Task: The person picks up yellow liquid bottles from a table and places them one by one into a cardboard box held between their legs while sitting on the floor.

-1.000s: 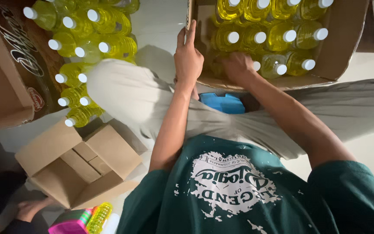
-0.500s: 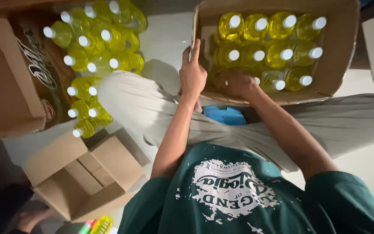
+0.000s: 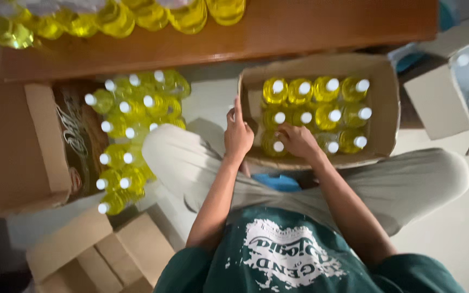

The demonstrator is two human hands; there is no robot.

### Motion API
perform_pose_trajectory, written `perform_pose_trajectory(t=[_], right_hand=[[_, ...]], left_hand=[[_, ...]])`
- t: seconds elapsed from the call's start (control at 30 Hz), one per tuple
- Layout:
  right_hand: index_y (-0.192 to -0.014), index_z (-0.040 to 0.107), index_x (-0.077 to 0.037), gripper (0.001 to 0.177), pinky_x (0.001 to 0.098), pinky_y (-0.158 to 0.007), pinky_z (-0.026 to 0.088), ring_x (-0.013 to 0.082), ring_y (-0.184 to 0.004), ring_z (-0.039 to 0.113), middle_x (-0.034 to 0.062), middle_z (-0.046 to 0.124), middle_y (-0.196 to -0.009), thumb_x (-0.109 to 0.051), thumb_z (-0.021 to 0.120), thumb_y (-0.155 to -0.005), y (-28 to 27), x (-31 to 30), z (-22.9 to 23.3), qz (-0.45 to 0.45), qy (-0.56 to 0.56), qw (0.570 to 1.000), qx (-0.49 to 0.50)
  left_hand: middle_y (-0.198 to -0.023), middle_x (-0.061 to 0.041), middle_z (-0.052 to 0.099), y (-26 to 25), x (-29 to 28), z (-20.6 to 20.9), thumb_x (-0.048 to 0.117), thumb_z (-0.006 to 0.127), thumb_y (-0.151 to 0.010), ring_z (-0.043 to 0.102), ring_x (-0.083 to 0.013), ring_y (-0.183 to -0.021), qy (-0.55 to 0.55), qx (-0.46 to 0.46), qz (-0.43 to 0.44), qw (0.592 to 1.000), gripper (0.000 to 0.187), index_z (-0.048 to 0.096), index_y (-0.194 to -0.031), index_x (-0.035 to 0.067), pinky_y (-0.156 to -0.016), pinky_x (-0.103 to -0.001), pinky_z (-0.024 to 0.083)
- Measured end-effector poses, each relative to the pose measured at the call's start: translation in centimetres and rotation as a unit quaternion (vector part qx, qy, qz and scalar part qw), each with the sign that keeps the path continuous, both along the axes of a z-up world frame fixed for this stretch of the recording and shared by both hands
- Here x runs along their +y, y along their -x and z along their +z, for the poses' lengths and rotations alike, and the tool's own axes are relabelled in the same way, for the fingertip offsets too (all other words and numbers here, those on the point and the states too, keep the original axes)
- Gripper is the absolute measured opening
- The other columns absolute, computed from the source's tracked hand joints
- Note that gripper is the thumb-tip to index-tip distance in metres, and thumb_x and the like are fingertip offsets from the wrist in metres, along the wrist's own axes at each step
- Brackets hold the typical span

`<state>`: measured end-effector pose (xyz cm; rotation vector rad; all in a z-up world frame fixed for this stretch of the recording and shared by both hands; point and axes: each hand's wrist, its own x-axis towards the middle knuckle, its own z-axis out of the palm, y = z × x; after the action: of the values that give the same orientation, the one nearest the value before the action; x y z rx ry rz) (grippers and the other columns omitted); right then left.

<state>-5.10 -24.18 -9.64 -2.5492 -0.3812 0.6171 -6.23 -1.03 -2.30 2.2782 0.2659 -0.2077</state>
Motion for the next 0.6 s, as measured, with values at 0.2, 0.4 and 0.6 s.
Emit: perform_pose_trajectory(t=[0.2, 0.4, 0.6], right_hand=[[-0.095, 0.072, -0.014, 0.007, 0.045, -0.068, 0.057, 0.032, -0.069, 0.072, 0.0103, 0.072, -0.071, -0.019, 0.069, -0.092, -4.1, 1.3, 6.7, -0.077, -0.121, 0.988, -0.051], [-0.097, 0.069, -0.012, 0.012, 0.0378, -0.059, 0.052, 0.0293, -0.062, 0.067, 0.0107, 0.065, -0.071, -0.02, 0.063, -0.104, -11.5, 3.2, 16.7, -0.046, -0.171, 0.966, -0.191], [-0.11, 0.074, -0.013, 0.014, 0.0426, -0.071, 0.057, 0.0321, -0.079, 0.07, 0.0111, 0.068, -0.084, -0.018, 0.072, -0.097, -20.3, 4.1, 24.6, -0.006, -0.176, 0.911, -0.374]], left_hand=[[-0.144, -0.035, 0.042, -5.5, 0.3, 1.4, -0.006, 0.046, -0.097, 0.068, -0.0536, -0.103, -0.007, -0.034, -0.003, 0.999, 0.075, 0.015, -0.165, 0.007, -0.067, -0.054, 0.062], [-0.157, -0.02, 0.039, -13.3, 0.3, -9.0, 0.029, 0.043, -0.108, 0.065, -0.0401, -0.123, -0.123, 0.015, -0.048, 0.991, 0.059, 0.026, -0.162, 0.01, -0.091, -0.055, 0.059], [-0.143, -0.02, 0.053, -12.8, 0.5, -5.3, 0.041, 0.029, -0.113, 0.075, -0.0394, -0.093, -0.109, 0.022, -0.031, 0.993, 0.053, 0.038, -0.16, 0.018, -0.072, -0.052, 0.061]])
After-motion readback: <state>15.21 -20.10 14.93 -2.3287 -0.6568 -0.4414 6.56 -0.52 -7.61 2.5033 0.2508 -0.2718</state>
